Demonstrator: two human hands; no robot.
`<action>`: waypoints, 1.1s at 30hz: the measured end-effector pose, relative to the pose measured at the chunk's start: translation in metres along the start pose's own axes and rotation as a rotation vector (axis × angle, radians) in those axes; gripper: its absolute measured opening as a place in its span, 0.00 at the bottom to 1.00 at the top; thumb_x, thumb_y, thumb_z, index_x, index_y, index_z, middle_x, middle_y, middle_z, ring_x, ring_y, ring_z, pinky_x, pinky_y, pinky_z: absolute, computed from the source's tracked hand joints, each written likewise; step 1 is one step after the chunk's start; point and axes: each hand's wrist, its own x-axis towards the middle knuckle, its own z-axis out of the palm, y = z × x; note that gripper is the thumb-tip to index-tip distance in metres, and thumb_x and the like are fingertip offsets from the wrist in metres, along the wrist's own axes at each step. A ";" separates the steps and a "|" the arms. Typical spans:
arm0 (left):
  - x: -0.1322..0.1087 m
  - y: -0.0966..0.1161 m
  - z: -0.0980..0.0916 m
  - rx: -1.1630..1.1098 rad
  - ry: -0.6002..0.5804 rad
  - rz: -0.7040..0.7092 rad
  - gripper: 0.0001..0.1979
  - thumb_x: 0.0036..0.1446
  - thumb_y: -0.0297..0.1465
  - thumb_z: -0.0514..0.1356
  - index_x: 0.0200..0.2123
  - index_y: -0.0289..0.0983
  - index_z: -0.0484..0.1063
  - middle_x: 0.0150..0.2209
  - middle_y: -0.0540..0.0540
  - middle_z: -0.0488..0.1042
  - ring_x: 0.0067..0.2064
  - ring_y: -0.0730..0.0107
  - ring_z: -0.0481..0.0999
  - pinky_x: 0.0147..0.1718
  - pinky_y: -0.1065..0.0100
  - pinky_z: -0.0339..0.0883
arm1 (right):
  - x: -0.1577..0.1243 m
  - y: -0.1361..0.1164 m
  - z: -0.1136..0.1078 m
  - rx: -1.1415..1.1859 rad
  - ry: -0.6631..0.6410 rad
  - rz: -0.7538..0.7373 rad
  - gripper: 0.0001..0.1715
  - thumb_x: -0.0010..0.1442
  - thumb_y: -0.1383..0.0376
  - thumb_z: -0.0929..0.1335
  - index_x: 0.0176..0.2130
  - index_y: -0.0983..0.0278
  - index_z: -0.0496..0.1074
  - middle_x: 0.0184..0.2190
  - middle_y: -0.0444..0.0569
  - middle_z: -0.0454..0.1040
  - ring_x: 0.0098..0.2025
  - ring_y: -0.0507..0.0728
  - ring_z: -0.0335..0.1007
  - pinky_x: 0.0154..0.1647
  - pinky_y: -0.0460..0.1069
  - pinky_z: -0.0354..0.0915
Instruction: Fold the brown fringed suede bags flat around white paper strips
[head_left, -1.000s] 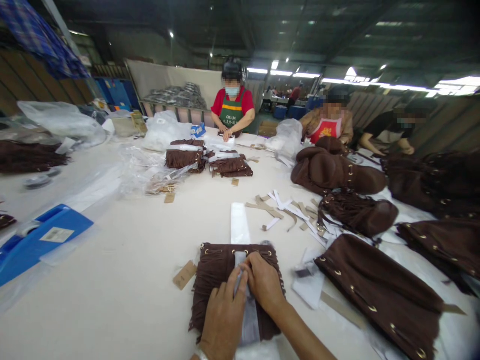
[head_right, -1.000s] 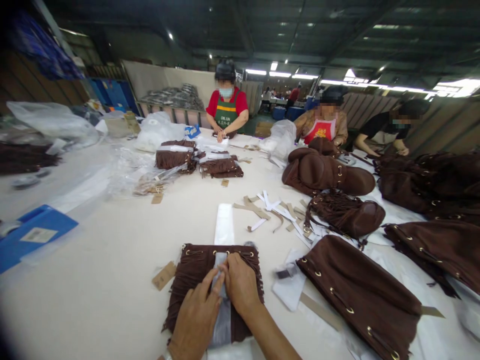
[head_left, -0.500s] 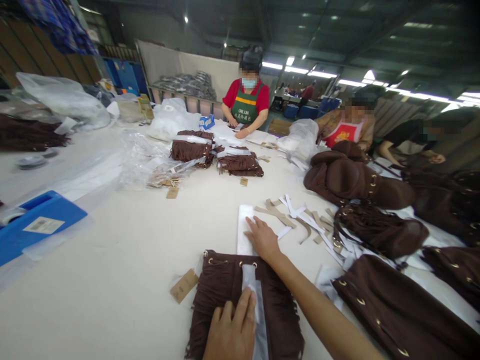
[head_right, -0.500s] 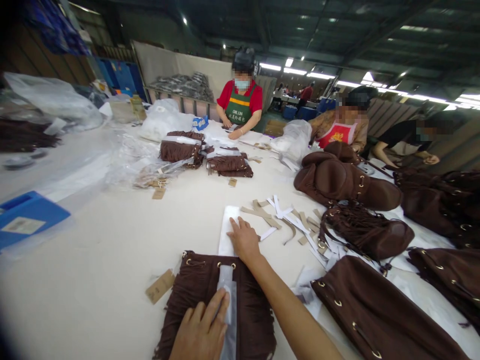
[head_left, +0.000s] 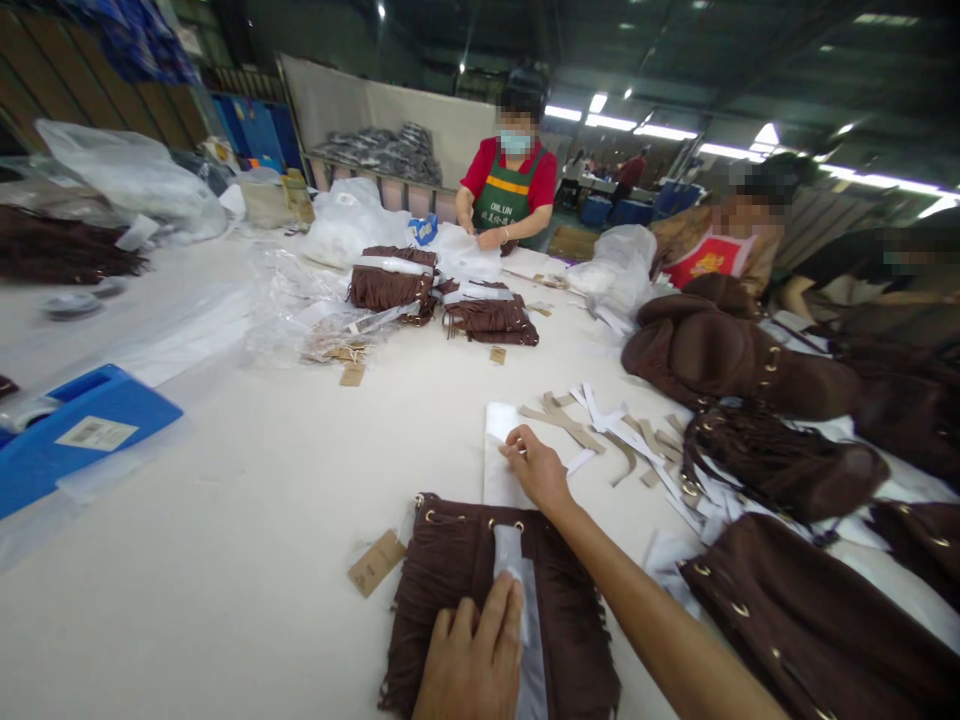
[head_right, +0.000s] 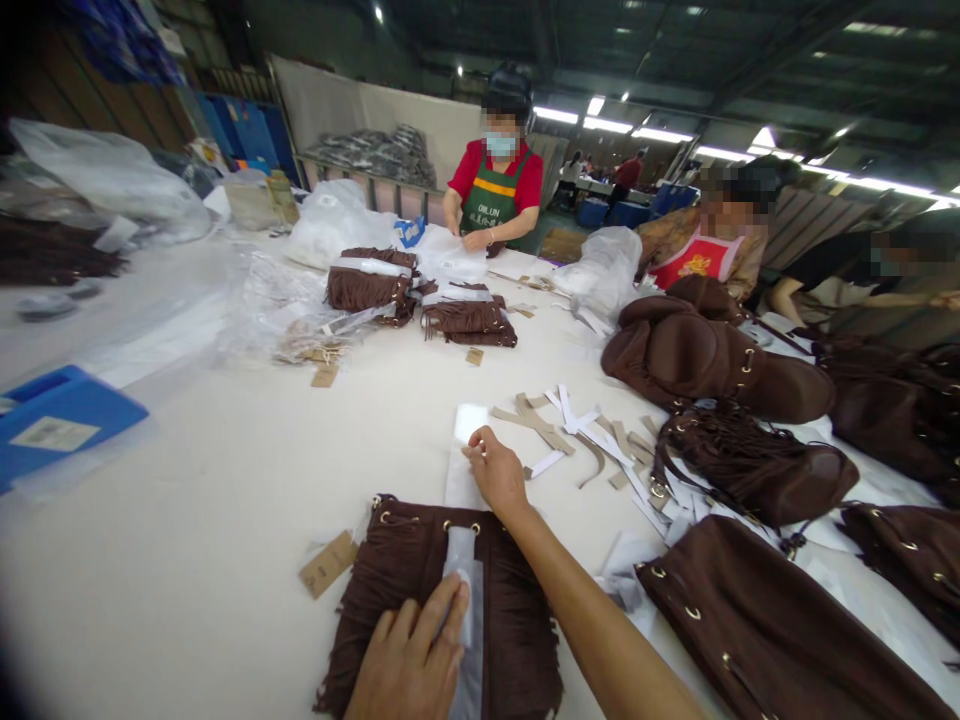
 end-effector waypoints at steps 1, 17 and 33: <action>0.001 0.000 -0.004 -0.009 -0.009 0.012 0.24 0.60 0.29 0.55 0.61 0.41 0.63 0.63 0.45 0.64 0.38 0.61 0.71 0.31 0.58 0.67 | 0.002 0.000 -0.001 0.049 -0.017 0.017 0.05 0.61 0.60 0.64 0.38 0.58 0.67 0.26 0.39 0.73 0.26 0.52 0.71 0.29 0.46 0.60; 0.006 0.007 -0.031 -0.065 -0.173 -0.071 0.24 0.64 0.29 0.50 0.64 0.40 0.57 0.64 0.44 0.60 0.42 0.59 0.68 0.40 0.54 0.66 | 0.011 -0.027 -0.024 0.667 -0.057 0.178 0.21 0.48 0.64 0.71 0.43 0.67 0.69 0.23 0.42 0.72 0.26 0.53 0.70 0.29 0.48 0.64; 0.010 0.005 -0.055 -0.168 -0.211 -0.134 0.14 0.65 0.34 0.49 0.49 0.40 0.69 0.58 0.43 0.64 0.48 0.58 0.69 0.44 0.56 0.65 | -0.183 -0.032 -0.024 0.125 0.094 -0.360 0.05 0.62 0.67 0.66 0.38 0.59 0.73 0.39 0.47 0.76 0.46 0.58 0.69 0.51 0.56 0.64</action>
